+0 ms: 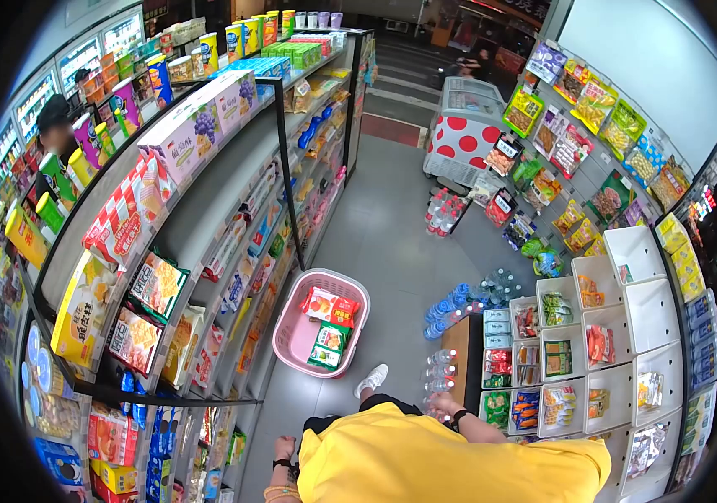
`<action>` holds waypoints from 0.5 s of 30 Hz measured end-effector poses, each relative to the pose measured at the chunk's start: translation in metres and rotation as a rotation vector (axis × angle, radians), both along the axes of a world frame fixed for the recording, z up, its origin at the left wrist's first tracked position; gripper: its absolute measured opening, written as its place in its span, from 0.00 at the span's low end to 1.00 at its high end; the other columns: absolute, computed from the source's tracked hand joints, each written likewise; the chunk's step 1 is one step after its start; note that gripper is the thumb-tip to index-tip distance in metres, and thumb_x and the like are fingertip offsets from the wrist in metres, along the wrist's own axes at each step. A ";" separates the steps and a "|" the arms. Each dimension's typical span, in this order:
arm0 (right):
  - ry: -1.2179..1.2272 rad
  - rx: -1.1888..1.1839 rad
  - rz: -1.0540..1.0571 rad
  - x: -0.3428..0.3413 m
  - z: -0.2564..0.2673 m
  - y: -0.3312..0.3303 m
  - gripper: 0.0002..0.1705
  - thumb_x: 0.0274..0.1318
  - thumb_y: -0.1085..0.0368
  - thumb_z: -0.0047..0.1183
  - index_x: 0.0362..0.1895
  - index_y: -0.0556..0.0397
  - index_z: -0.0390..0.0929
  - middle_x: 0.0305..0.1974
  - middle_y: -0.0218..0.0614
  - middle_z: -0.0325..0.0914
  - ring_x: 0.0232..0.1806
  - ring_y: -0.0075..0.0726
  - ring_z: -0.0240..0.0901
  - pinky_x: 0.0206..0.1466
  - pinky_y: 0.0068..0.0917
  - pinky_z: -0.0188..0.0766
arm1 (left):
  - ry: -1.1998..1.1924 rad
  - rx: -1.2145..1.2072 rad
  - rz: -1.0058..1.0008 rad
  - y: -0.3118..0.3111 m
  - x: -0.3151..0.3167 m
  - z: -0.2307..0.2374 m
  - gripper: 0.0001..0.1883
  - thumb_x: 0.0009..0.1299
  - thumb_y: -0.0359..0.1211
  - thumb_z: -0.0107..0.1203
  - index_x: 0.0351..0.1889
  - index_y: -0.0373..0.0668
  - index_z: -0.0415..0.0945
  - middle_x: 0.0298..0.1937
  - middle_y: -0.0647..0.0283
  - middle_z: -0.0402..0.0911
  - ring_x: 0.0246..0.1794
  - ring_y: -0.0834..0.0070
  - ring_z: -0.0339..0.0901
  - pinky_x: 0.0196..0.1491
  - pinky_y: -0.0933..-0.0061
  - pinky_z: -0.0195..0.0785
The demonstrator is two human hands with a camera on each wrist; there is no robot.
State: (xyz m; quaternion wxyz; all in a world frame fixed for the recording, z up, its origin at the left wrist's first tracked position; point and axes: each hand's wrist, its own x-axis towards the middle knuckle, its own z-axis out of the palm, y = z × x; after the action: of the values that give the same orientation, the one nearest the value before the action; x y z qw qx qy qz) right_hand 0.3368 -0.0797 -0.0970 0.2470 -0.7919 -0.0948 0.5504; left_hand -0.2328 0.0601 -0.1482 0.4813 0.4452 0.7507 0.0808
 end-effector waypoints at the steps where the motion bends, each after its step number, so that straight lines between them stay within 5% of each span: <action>1: 0.003 -0.005 0.000 -0.001 0.001 0.002 0.23 0.48 0.72 0.59 0.51 0.56 0.72 0.25 0.34 0.78 0.19 0.28 0.74 0.17 0.27 0.67 | -0.021 -0.001 -0.003 0.001 -0.002 -0.003 0.11 0.62 0.34 0.61 0.32 0.33 0.80 0.31 0.56 0.85 0.34 0.68 0.80 0.42 0.67 0.73; 12: 0.091 0.031 -0.042 0.000 -0.017 0.011 0.17 0.51 0.69 0.59 0.46 0.51 0.72 0.27 0.31 0.78 0.23 0.27 0.76 0.23 0.24 0.69 | -0.097 -0.048 -0.084 0.004 0.006 0.047 0.06 0.62 0.27 0.59 0.26 0.37 0.84 0.26 0.58 0.85 0.32 0.74 0.80 0.41 0.70 0.73; 15: 0.072 0.016 -0.034 -0.004 -0.010 0.011 0.16 0.51 0.68 0.58 0.45 0.52 0.73 0.27 0.31 0.78 0.24 0.27 0.76 0.23 0.24 0.70 | -0.031 0.002 -0.143 0.001 0.002 0.031 0.14 0.69 0.35 0.55 0.27 0.37 0.85 0.27 0.54 0.85 0.33 0.66 0.82 0.43 0.66 0.74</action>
State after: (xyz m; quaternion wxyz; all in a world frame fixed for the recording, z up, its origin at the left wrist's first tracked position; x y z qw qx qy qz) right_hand 0.3333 -0.0688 -0.1075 0.2660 -0.7709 -0.0769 0.5736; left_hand -0.2311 0.0615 -0.1173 0.4971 0.4968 0.7093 0.0542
